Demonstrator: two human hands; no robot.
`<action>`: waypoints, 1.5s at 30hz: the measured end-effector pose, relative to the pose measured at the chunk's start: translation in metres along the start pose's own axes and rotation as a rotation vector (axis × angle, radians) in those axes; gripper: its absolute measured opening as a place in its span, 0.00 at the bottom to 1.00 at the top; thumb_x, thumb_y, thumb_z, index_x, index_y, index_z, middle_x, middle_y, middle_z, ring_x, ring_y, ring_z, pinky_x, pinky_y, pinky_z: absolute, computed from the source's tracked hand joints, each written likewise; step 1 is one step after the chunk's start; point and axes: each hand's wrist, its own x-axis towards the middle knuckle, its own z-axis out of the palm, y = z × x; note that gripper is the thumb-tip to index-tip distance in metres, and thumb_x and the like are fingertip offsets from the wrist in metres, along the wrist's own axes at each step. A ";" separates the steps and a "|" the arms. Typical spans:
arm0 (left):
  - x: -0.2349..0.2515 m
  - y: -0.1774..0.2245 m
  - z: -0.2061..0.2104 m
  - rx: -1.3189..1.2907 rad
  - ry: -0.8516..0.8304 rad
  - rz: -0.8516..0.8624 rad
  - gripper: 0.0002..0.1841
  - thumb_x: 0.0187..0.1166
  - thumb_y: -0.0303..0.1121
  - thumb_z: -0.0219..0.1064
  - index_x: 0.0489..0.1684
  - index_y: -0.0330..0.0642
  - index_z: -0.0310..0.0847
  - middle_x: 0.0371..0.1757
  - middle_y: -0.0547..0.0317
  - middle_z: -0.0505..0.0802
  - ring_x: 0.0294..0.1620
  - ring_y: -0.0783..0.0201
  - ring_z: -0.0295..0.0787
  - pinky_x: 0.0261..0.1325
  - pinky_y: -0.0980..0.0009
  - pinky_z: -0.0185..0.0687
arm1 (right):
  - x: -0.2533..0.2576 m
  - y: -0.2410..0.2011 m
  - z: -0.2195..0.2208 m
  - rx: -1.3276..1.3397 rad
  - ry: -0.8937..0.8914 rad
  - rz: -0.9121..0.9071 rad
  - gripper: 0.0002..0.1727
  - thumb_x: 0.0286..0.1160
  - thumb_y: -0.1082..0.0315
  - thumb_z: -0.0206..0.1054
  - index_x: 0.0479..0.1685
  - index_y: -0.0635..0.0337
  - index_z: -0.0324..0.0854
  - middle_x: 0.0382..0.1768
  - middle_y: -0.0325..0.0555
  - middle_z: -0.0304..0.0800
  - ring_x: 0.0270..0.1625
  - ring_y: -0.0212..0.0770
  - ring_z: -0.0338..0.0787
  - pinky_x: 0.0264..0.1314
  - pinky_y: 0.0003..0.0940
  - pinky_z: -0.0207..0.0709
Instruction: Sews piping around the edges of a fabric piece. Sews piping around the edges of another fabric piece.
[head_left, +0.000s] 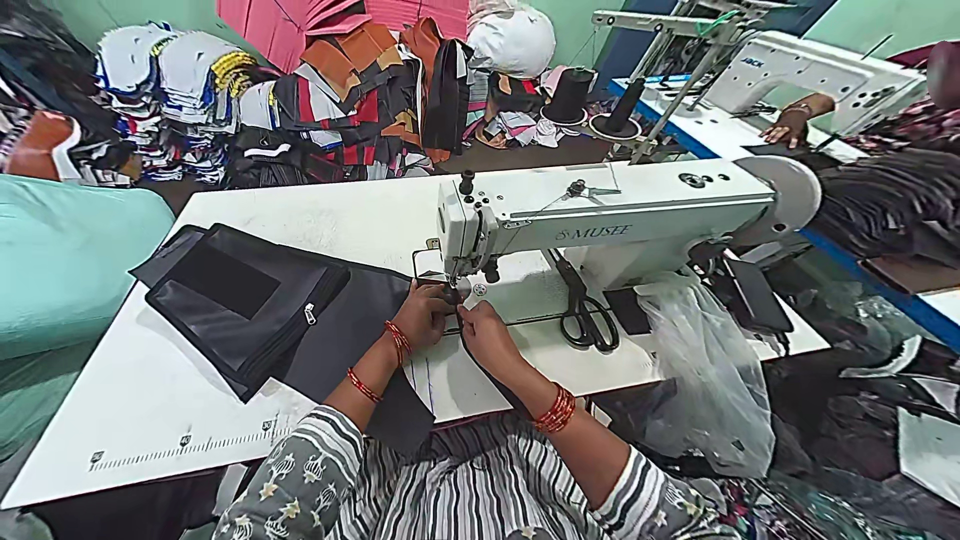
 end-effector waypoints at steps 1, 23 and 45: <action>0.000 0.000 0.000 -0.018 0.014 -0.010 0.14 0.68 0.17 0.61 0.42 0.28 0.94 0.59 0.37 0.94 0.77 0.35 0.81 0.86 0.31 0.52 | 0.000 -0.003 0.001 -0.050 -0.021 0.008 0.24 0.86 0.77 0.50 0.78 0.69 0.75 0.65 0.69 0.78 0.63 0.56 0.84 0.70 0.39 0.76; 0.012 0.013 -0.006 0.294 -0.299 -0.116 0.30 0.71 0.26 0.62 0.78 0.27 0.75 0.77 0.32 0.80 0.84 0.37 0.69 0.90 0.47 0.54 | 0.001 -0.008 0.010 -0.241 -0.044 0.004 0.23 0.86 0.79 0.49 0.76 0.73 0.75 0.67 0.69 0.76 0.64 0.57 0.86 0.68 0.39 0.79; 0.017 0.002 -0.014 0.086 -0.229 -0.161 0.22 0.77 0.19 0.56 0.69 0.30 0.84 0.80 0.32 0.80 0.89 0.39 0.65 0.93 0.40 0.43 | 0.018 0.001 -0.003 -0.079 0.002 -0.063 0.24 0.87 0.76 0.49 0.78 0.70 0.75 0.67 0.70 0.81 0.68 0.60 0.84 0.73 0.45 0.75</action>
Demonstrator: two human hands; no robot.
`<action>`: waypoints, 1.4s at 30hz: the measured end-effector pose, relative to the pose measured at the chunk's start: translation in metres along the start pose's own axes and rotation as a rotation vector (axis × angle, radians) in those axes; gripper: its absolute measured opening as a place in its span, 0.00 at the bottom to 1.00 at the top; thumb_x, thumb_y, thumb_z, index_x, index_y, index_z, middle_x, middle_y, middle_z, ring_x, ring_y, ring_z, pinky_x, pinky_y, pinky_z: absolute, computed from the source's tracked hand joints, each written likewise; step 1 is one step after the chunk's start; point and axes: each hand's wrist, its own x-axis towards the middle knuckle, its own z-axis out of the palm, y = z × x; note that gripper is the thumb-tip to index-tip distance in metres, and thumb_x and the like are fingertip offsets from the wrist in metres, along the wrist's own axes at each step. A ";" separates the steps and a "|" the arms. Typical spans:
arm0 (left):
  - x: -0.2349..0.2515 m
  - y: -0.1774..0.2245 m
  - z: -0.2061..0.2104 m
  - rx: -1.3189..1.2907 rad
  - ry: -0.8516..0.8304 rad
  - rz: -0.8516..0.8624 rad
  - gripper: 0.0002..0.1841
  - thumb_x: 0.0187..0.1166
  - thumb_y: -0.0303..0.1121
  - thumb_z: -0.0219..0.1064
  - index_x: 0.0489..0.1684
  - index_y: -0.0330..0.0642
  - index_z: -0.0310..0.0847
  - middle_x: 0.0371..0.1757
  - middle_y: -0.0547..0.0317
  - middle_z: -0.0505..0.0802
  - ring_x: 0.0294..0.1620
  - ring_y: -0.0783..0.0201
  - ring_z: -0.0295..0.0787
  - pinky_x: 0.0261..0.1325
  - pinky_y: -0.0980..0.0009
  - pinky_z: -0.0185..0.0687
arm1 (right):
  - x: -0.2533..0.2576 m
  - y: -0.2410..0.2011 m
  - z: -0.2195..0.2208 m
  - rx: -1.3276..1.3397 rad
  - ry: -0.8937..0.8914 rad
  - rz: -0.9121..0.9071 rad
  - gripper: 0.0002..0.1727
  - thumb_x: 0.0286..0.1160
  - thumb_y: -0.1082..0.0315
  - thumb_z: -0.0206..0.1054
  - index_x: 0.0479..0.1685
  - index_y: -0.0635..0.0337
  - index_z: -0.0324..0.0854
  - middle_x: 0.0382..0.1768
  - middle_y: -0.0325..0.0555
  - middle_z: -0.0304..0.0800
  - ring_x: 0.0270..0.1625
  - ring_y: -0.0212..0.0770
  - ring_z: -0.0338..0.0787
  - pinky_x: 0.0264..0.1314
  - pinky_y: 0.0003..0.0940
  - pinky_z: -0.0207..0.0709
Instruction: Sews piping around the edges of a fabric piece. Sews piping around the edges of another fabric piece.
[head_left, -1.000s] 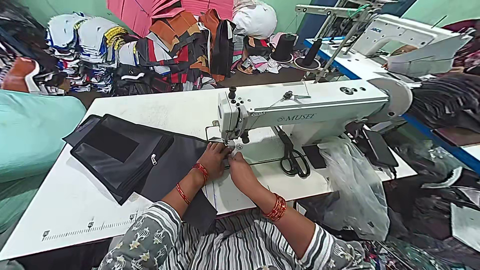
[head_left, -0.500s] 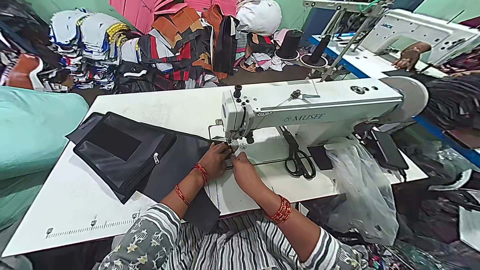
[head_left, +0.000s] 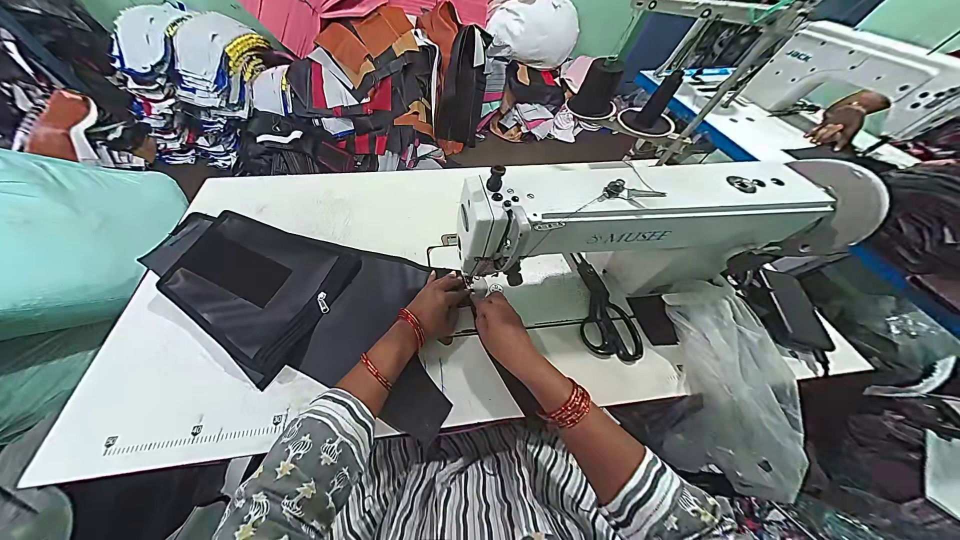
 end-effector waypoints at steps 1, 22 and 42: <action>-0.001 -0.001 0.000 -0.018 0.014 0.010 0.22 0.76 0.19 0.57 0.68 0.29 0.85 0.79 0.32 0.81 0.89 0.39 0.66 0.93 0.40 0.43 | 0.000 0.006 0.000 0.074 0.035 -0.020 0.23 0.86 0.76 0.51 0.76 0.70 0.77 0.64 0.70 0.83 0.66 0.59 0.85 0.72 0.45 0.75; 0.000 -0.005 0.002 -0.009 0.042 0.040 0.20 0.74 0.17 0.57 0.60 0.29 0.89 0.71 0.36 0.87 0.85 0.41 0.72 0.92 0.38 0.46 | 0.001 -0.004 -0.002 -0.067 -0.111 0.003 0.26 0.86 0.79 0.47 0.83 0.70 0.69 0.72 0.71 0.74 0.70 0.60 0.82 0.74 0.43 0.75; 0.001 0.007 0.002 0.211 -0.009 0.035 0.19 0.79 0.22 0.56 0.65 0.23 0.83 0.71 0.28 0.86 0.81 0.36 0.77 0.85 0.52 0.67 | -0.001 0.000 0.000 -0.050 -0.071 -0.028 0.23 0.87 0.78 0.48 0.77 0.72 0.74 0.72 0.69 0.76 0.68 0.58 0.85 0.72 0.43 0.77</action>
